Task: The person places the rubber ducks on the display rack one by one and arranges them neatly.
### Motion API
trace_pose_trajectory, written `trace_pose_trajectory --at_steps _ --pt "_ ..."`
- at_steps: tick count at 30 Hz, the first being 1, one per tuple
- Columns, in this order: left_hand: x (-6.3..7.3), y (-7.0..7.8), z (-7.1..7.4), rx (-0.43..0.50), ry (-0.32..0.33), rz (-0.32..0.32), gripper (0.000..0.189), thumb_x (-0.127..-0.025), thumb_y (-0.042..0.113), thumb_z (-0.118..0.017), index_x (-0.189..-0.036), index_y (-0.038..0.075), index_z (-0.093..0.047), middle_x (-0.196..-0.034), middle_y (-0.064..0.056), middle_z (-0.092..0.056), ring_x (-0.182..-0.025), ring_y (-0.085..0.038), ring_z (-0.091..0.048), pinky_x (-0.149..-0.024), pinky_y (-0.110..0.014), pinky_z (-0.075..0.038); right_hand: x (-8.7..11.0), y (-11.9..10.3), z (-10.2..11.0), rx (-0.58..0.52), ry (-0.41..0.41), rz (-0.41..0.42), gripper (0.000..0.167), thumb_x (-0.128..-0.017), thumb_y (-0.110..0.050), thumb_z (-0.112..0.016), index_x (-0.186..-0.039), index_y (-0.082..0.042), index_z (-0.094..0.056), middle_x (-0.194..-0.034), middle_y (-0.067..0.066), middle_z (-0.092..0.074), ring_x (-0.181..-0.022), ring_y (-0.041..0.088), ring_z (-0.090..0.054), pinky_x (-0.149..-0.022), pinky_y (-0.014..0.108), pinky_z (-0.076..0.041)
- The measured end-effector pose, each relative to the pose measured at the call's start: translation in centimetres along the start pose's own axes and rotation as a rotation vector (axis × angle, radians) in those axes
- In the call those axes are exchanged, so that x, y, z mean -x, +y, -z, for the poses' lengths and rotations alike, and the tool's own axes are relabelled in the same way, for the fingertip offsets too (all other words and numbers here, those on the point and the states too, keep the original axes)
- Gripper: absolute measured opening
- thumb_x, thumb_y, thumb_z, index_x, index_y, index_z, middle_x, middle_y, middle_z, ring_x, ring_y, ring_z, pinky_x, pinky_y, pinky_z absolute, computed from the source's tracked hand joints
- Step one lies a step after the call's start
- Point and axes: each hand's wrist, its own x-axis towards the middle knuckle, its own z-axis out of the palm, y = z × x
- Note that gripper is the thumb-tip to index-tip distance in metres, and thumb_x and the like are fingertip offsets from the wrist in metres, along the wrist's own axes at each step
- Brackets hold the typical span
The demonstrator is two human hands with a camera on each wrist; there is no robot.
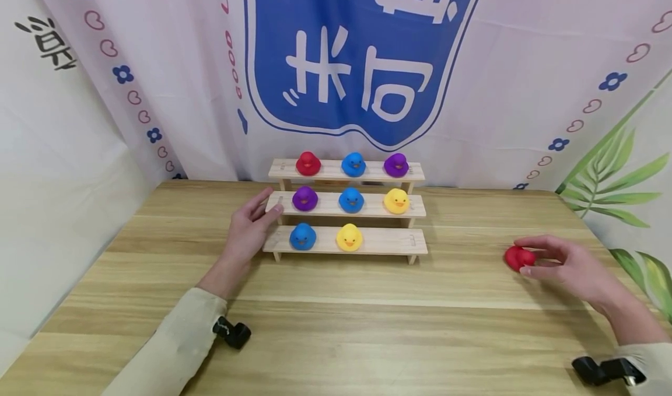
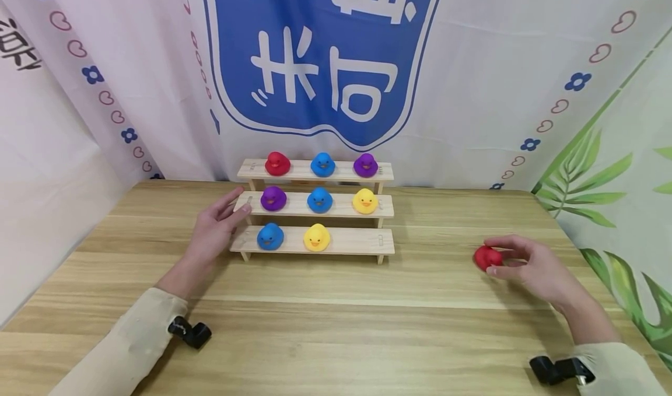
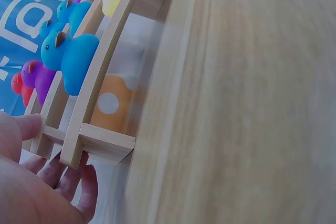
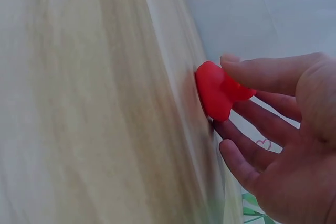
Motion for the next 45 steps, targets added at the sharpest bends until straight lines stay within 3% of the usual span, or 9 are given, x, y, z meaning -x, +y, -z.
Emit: trace_pose_trajectory --at_steps 10,20,31,45 --pt "0.0 -0.1 0.1 -0.009 0.003 -0.015 0.066 -0.105 0.034 -0.069 -0.164 0.027 -0.042 -0.174 -0.005 -0.034 -0.160 -0.024 -0.036 -0.131 -0.043 -0.037 -0.2 0.2 0.0 0.001 -0.026 -0.061 0.056 -0.095 -0.024 -0.082 -0.141 0.000 -0.062 -0.111 -0.034 -0.066 -0.101 -0.012 -0.064 -0.079 0.013 -0.057" --pt "0.0 -0.2 0.0 -0.012 0.002 -0.013 0.065 -0.105 0.034 -0.069 -0.164 0.029 -0.041 -0.175 -0.004 -0.033 -0.160 -0.024 -0.036 -0.131 -0.043 -0.036 -0.3 -0.3 -0.3 0.008 0.045 -0.066 0.055 -0.097 -0.028 -0.080 -0.139 0.002 -0.062 -0.106 -0.033 -0.070 -0.099 -0.013 -0.067 -0.079 0.005 -0.052" --pt "0.0 -0.1 0.0 -0.003 0.010 -0.007 0.066 -0.105 0.032 -0.069 -0.164 0.026 -0.042 -0.175 -0.005 -0.032 -0.160 -0.024 -0.036 -0.130 -0.042 -0.038 -0.8 -2.3 -0.9 0.001 0.078 -0.157 0.065 -0.095 -0.044 -0.081 -0.144 -0.008 -0.059 -0.115 -0.026 -0.067 -0.098 -0.023 -0.061 -0.074 0.007 -0.050" --pt "-0.1 0.0 0.0 -0.018 0.012 0.008 0.064 -0.104 0.035 -0.070 -0.163 0.031 -0.044 -0.175 -0.002 -0.032 -0.160 -0.023 -0.036 -0.132 -0.041 -0.035 -1.4 -4.8 -2.4 -0.008 0.168 -0.084 0.058 -0.094 -0.042 -0.082 -0.139 -0.009 -0.065 -0.098 -0.030 -0.072 -0.091 -0.009 -0.068 -0.074 0.014 -0.049"
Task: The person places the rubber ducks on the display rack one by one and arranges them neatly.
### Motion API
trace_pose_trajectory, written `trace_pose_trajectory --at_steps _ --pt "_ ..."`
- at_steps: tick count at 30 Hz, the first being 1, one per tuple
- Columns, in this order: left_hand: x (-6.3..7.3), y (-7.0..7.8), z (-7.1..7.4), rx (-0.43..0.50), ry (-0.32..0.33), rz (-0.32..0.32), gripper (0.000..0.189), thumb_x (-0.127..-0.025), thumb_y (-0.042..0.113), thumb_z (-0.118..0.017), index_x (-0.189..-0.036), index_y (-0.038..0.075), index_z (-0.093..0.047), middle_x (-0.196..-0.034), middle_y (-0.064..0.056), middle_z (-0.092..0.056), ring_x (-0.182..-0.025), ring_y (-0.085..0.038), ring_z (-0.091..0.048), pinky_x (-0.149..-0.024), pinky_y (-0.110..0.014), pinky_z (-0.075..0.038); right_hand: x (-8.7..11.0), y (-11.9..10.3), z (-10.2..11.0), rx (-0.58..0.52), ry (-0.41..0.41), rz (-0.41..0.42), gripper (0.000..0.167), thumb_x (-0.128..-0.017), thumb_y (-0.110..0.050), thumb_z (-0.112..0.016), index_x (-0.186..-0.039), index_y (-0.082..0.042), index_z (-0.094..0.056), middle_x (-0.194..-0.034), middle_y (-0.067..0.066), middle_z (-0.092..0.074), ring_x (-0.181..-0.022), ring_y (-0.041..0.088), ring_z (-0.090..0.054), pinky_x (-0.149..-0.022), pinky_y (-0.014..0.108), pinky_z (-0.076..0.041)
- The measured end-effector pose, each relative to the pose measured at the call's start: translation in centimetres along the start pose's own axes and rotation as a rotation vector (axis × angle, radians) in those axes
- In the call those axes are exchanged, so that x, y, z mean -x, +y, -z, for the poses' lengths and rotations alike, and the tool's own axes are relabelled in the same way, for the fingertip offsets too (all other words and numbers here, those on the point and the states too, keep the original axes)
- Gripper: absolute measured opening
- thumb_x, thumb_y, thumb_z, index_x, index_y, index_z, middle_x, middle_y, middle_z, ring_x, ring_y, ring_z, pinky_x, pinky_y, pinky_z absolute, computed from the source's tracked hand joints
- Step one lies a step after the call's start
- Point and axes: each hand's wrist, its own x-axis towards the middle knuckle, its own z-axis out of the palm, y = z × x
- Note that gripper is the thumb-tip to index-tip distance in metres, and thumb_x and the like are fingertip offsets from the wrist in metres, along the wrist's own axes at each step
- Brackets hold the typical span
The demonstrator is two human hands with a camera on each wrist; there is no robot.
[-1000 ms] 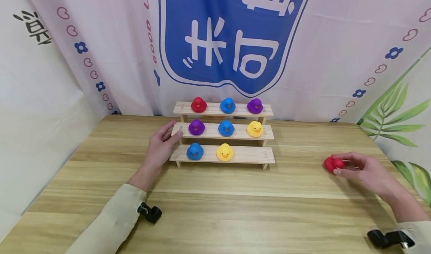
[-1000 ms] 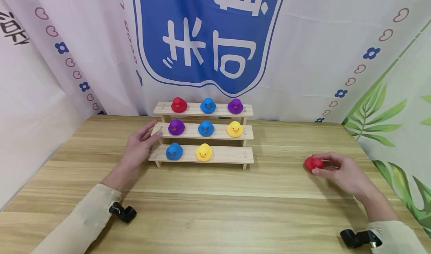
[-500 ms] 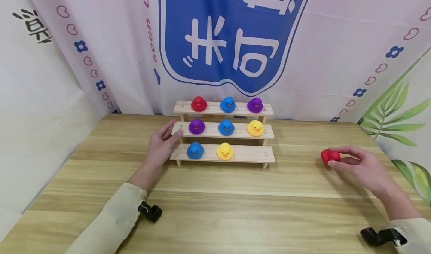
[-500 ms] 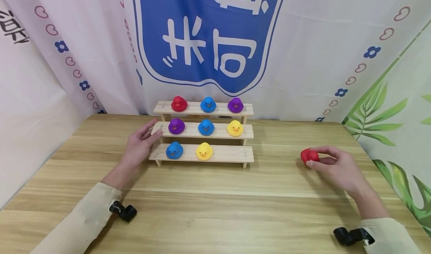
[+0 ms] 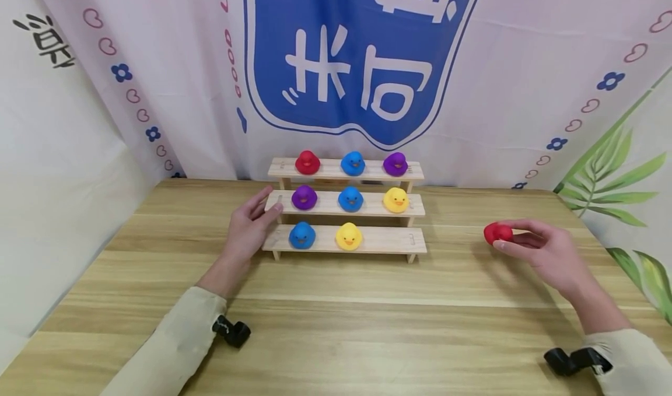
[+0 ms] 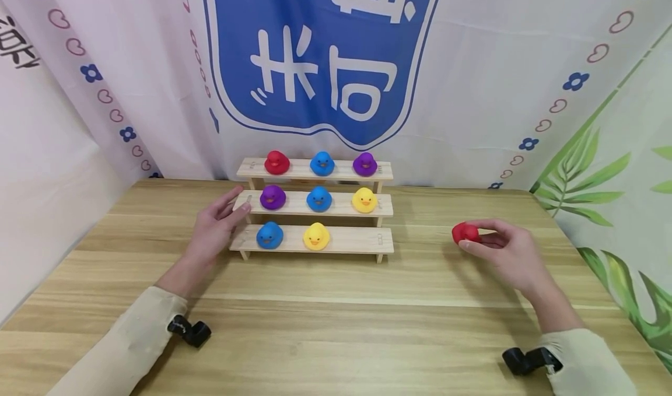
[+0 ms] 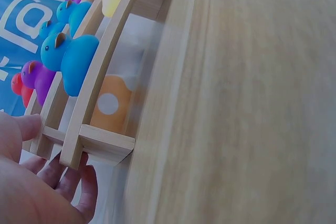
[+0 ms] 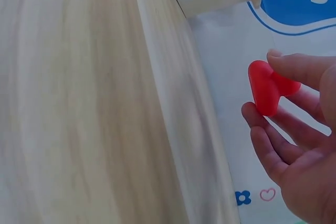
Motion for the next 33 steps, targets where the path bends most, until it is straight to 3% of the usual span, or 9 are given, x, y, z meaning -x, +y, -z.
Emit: trace_pose_trajectory --at_steps 6,12,14,33 --pt "0.0 0.0 0.0 -0.003 0.001 0.005 0.064 -0.104 0.035 -0.070 -0.162 0.032 -0.044 -0.175 -0.001 -0.032 -0.161 -0.024 -0.034 -0.132 -0.042 -0.035 0.0 -0.9 -0.7 0.016 0.013 0.044 0.056 -0.093 -0.040 -0.083 -0.138 -0.010 -0.068 -0.101 -0.028 -0.071 -0.091 -0.009 -0.068 -0.076 0.010 -0.051" --pt "0.0 0.0 0.0 -0.004 0.004 0.002 0.064 -0.104 0.034 -0.070 -0.162 0.031 -0.044 -0.175 0.000 -0.031 -0.161 -0.025 -0.034 -0.132 -0.042 -0.035 -0.4 -1.8 -1.8 0.029 0.009 0.079 0.054 -0.093 -0.038 -0.084 -0.138 -0.011 -0.069 -0.124 0.011 -0.075 -0.092 -0.009 -0.067 -0.078 0.008 -0.054" --pt "0.0 0.0 0.0 -0.002 0.003 -0.002 0.064 -0.104 0.034 -0.070 -0.163 0.030 -0.044 -0.175 -0.001 -0.031 -0.161 -0.025 -0.034 -0.132 -0.042 -0.035 -0.5 -2.1 -2.1 0.028 0.009 0.091 0.054 -0.093 -0.037 -0.084 -0.137 -0.010 -0.069 -0.128 0.019 -0.073 -0.092 -0.009 -0.067 -0.078 0.008 -0.054" --pt "-0.1 -0.1 0.0 0.018 -0.007 -0.012 0.064 -0.104 0.033 -0.069 -0.163 0.030 -0.044 -0.175 -0.003 -0.031 -0.161 -0.024 -0.033 -0.131 -0.042 -0.036 -1.1 -4.8 -4.6 0.021 0.009 0.168 0.047 -0.093 -0.034 -0.085 -0.131 -0.009 -0.072 -0.124 0.019 -0.074 -0.094 0.000 -0.068 -0.078 0.010 -0.057"
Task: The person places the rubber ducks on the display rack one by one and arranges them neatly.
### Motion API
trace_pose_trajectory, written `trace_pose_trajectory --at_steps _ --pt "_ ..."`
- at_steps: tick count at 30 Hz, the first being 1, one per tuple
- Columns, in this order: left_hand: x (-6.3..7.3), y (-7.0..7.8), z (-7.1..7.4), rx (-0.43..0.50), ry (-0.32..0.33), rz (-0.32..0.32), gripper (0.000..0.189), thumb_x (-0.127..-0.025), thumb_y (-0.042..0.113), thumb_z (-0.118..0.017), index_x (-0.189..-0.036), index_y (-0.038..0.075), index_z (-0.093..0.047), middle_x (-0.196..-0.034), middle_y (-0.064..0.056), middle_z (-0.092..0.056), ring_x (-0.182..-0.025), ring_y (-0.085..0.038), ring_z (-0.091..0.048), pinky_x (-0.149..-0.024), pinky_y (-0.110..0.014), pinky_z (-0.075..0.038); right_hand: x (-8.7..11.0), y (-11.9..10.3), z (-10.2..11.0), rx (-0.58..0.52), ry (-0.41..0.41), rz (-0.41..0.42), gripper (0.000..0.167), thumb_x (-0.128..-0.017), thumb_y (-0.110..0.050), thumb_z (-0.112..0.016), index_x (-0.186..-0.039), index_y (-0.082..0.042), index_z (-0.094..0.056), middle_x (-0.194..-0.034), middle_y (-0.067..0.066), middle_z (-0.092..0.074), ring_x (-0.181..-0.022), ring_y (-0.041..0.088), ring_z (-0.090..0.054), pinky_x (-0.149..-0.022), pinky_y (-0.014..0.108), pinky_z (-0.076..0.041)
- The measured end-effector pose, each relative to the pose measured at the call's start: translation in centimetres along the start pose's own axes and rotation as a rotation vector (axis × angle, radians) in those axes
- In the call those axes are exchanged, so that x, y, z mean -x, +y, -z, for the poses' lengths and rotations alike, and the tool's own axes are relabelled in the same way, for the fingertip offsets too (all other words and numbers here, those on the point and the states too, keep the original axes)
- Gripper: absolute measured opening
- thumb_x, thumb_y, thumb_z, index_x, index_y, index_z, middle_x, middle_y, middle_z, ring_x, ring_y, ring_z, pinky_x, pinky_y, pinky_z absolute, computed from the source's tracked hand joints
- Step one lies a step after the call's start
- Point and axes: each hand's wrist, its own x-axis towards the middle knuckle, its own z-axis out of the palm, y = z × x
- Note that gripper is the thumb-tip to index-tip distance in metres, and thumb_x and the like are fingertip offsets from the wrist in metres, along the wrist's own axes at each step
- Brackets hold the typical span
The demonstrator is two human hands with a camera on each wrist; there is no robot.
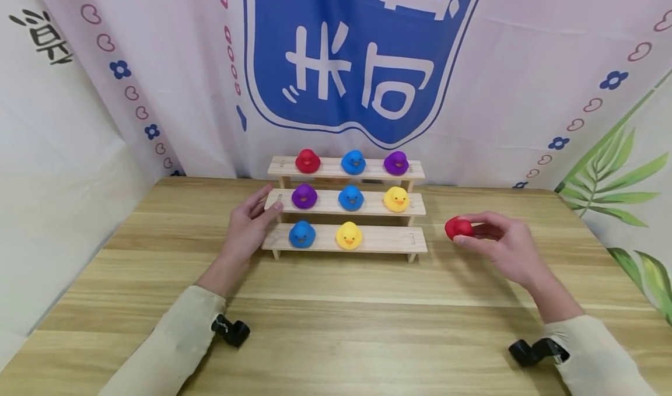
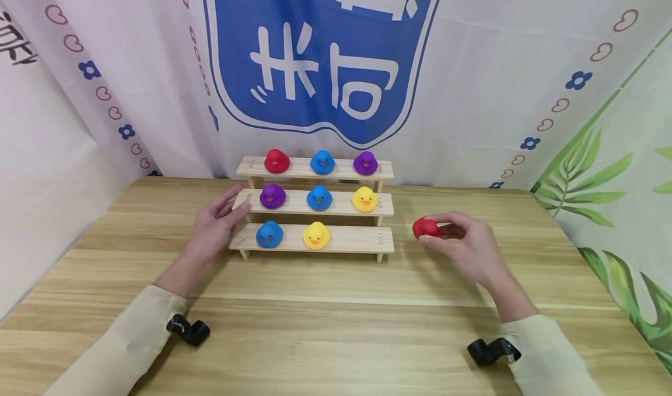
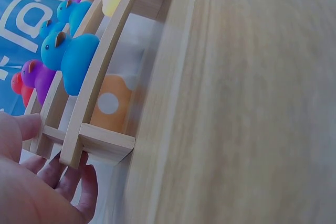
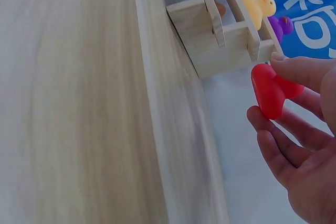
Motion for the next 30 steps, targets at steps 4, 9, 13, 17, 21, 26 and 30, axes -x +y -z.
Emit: trace_pose_trajectory --at_steps 4,9,13,17,21,26,30 --pt "0.0 0.0 0.0 -0.001 0.003 0.001 0.064 -0.104 0.033 -0.069 -0.163 0.030 -0.043 -0.175 -0.004 -0.032 -0.161 -0.023 -0.034 -0.131 -0.042 -0.035 -0.2 -0.7 -0.4 -0.005 -0.005 -0.002 0.048 -0.092 -0.036 -0.085 -0.131 -0.010 -0.072 -0.125 0.017 -0.074 -0.099 0.010 -0.070 -0.080 0.010 -0.057" --pt "0.0 0.0 0.0 -0.003 0.005 0.002 0.064 -0.104 0.034 -0.069 -0.163 0.031 -0.043 -0.175 -0.004 -0.033 -0.161 -0.023 -0.035 -0.132 -0.042 -0.035 -0.4 -1.3 -1.0 -0.029 -0.017 0.004 0.049 -0.092 -0.035 -0.085 -0.132 -0.011 -0.072 -0.127 0.017 -0.074 -0.104 0.019 -0.071 -0.082 0.009 -0.057" --pt "0.0 0.0 0.0 -0.004 0.004 0.001 0.064 -0.104 0.034 -0.069 -0.163 0.031 -0.044 -0.175 -0.003 -0.032 -0.161 -0.023 -0.035 -0.132 -0.042 -0.035 -0.6 -1.9 -1.5 -0.050 -0.024 0.019 0.048 -0.091 -0.032 -0.086 -0.132 -0.010 -0.073 -0.126 0.017 -0.075 -0.105 0.021 -0.072 -0.083 0.009 -0.057" --pt "0.0 0.0 0.0 -0.007 0.003 0.001 0.065 -0.104 0.033 -0.069 -0.163 0.030 -0.043 -0.175 -0.002 -0.031 -0.161 -0.023 -0.034 -0.132 -0.042 -0.035 -0.5 -2.5 -1.9 -0.067 -0.044 0.030 0.047 -0.092 -0.030 -0.086 -0.132 -0.009 -0.072 -0.127 0.017 -0.075 -0.108 0.027 -0.072 -0.084 0.009 -0.057" --pt "0.1 0.1 0.0 0.006 0.004 -0.001 0.066 -0.104 0.032 -0.069 -0.164 0.026 -0.042 -0.175 -0.004 -0.032 -0.160 -0.023 -0.035 -0.131 -0.042 -0.036 -0.5 -3.2 -2.4 -0.083 -0.058 0.044 0.045 -0.092 -0.028 -0.086 -0.130 -0.008 -0.073 -0.126 0.016 -0.075 -0.110 0.030 -0.072 -0.086 0.009 -0.057" --pt "0.0 0.1 0.0 0.004 0.004 0.000 0.066 -0.105 0.032 -0.069 -0.164 0.025 -0.042 -0.175 -0.003 -0.032 -0.160 -0.023 -0.035 -0.131 -0.041 -0.036 -0.7 -3.6 -3.2 -0.100 -0.059 0.079 0.041 -0.090 -0.024 -0.087 -0.126 -0.008 -0.075 -0.121 0.015 -0.076 -0.106 0.030 -0.073 -0.085 0.012 -0.059" --pt "0.1 0.1 0.0 0.001 0.002 -0.003 0.066 -0.105 0.033 -0.069 -0.164 0.026 -0.042 -0.175 -0.003 -0.031 -0.161 -0.023 -0.035 -0.131 -0.042 -0.036 -0.9 -3.7 -3.6 -0.091 -0.047 0.101 0.040 -0.090 -0.022 -0.088 -0.124 -0.007 -0.075 -0.119 0.014 -0.077 -0.104 0.028 -0.072 -0.084 0.014 -0.060"
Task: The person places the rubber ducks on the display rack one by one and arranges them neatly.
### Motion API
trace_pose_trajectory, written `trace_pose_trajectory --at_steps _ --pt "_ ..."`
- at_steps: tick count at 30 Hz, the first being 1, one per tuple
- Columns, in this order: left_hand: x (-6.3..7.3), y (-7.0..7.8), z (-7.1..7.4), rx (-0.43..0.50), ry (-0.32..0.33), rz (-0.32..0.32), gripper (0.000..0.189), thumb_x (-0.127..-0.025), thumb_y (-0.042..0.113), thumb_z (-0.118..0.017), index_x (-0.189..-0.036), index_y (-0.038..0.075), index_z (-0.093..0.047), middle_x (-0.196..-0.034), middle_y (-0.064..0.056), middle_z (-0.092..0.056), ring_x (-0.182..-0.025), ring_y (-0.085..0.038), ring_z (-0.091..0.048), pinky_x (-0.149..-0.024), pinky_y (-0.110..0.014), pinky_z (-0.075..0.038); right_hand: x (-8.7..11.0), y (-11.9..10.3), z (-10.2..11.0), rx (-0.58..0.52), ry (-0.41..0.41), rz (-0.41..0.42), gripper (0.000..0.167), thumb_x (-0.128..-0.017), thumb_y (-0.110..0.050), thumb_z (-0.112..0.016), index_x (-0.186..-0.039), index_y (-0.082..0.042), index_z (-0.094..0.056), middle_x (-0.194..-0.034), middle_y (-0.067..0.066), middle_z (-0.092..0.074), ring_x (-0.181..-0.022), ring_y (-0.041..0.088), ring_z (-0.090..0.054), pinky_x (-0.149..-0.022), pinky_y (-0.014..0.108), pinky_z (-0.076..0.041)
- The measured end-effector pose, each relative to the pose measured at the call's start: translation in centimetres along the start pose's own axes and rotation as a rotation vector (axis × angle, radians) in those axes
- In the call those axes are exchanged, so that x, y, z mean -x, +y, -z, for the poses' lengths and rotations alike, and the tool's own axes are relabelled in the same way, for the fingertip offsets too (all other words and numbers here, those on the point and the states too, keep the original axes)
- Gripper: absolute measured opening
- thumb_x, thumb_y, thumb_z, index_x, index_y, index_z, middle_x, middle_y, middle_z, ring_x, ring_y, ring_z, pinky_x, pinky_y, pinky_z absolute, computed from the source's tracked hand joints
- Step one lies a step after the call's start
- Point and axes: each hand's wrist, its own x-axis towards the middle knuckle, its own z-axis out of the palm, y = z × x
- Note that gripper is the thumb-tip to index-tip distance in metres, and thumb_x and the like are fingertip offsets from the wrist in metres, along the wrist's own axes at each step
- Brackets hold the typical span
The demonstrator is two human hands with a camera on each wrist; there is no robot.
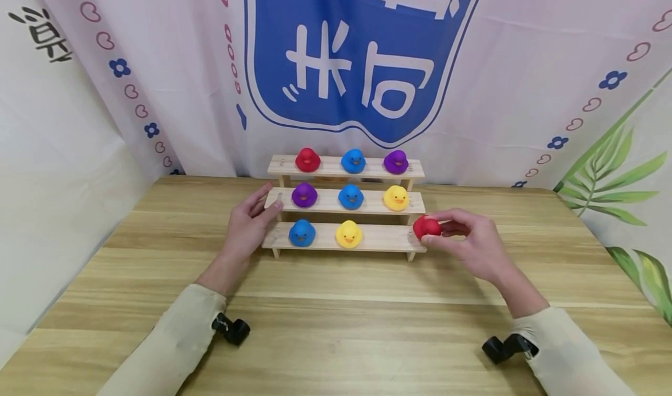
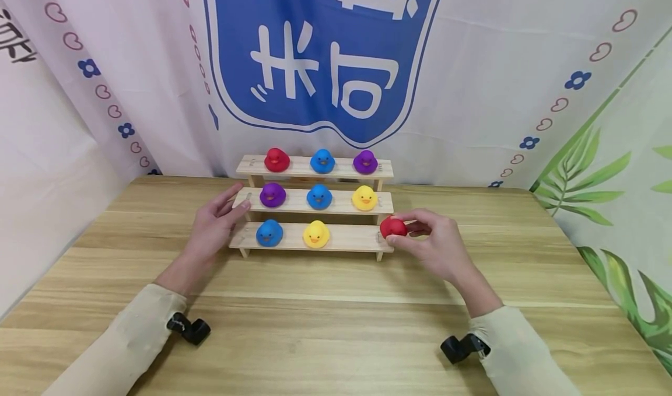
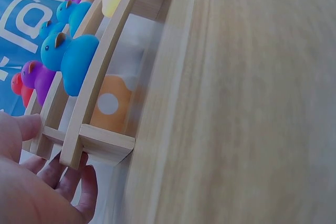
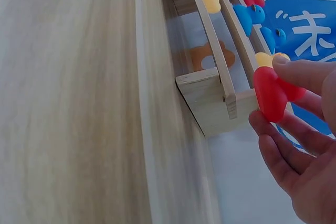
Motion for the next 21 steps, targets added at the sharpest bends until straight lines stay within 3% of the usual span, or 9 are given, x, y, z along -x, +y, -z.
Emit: trace_pose_trajectory --at_steps 7,11,14,21 --pt "0.0 0.0 -0.1 0.002 0.004 -0.001 0.064 -0.105 0.032 -0.069 -0.163 0.028 -0.043 -0.174 -0.005 -0.033 -0.160 -0.023 -0.036 -0.131 -0.041 -0.037 0.0 -0.2 -0.1 0.035 0.012 0.012 0.039 -0.090 -0.026 -0.088 -0.123 -0.009 -0.077 -0.124 0.010 -0.077 -0.111 0.026 -0.066 -0.087 0.014 -0.058" --pt "-0.1 0.0 0.0 0.004 0.007 -0.003 0.064 -0.105 0.032 -0.069 -0.163 0.028 -0.044 -0.174 -0.005 -0.033 -0.160 -0.023 -0.036 -0.130 -0.041 -0.037 0.0 -0.5 -0.4 0.041 0.005 0.011 0.038 -0.089 -0.027 -0.088 -0.122 -0.011 -0.077 -0.126 0.009 -0.077 -0.115 0.031 -0.064 -0.089 0.025 -0.057" --pt "-0.1 -0.1 0.1 0.005 0.005 -0.005 0.064 -0.105 0.032 -0.069 -0.163 0.028 -0.044 -0.175 -0.006 -0.032 -0.160 -0.023 -0.035 -0.131 -0.041 -0.037 0.0 -0.6 -0.9 0.048 0.000 0.024 0.037 -0.088 -0.027 -0.089 -0.121 -0.013 -0.078 -0.124 0.007 -0.078 -0.112 0.032 -0.063 -0.085 0.031 -0.055" --pt "0.0 -0.2 0.0 0.003 -0.003 -0.006 0.065 -0.105 0.033 -0.069 -0.163 0.028 -0.042 -0.175 -0.006 -0.031 -0.161 -0.024 -0.034 -0.131 -0.042 -0.036 -0.3 -1.1 -1.8 0.071 -0.029 -0.006 0.037 -0.088 -0.033 -0.089 -0.121 -0.018 -0.079 -0.108 0.005 -0.075 -0.098 0.027 -0.057 -0.071 0.027 -0.045"
